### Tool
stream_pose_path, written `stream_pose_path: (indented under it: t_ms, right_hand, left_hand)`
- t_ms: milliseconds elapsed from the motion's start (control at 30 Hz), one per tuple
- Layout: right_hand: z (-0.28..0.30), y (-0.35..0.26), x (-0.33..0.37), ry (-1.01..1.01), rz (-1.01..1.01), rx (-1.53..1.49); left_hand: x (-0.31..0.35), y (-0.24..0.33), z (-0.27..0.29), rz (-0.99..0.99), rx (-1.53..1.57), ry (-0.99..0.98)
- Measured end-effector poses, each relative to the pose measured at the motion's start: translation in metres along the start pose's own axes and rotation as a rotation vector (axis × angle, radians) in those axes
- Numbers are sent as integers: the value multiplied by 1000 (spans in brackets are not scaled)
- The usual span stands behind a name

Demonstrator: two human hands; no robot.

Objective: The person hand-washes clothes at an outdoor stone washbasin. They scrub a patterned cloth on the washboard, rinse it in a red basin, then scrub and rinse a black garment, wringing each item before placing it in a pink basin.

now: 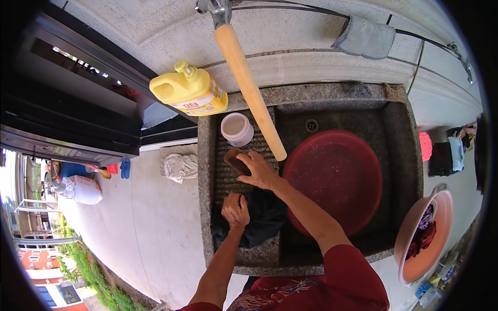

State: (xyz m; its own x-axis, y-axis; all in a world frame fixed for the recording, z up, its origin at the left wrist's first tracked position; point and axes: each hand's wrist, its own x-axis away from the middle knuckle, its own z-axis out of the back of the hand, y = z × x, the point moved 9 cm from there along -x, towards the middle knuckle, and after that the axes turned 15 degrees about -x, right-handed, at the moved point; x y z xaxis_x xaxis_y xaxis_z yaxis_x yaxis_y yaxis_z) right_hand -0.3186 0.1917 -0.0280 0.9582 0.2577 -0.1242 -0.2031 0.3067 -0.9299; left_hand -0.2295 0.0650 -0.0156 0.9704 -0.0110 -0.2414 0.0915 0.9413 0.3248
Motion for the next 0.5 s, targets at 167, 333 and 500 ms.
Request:
stream_pose_path:
  t_ms: [167, 333, 500]
  right_hand:
    - [32, 51, 39, 383, -102, -371]
    - [175, 215, 246, 993, -572, -232]
    - [162, 235, 302, 1157, -842, -768]
  left_hand:
    - [6, -15, -6, 49, 3, -30]
    - [-1, -18, -22, 154, -98, -168]
    - [-18, -23, -32, 311, -258, -321]
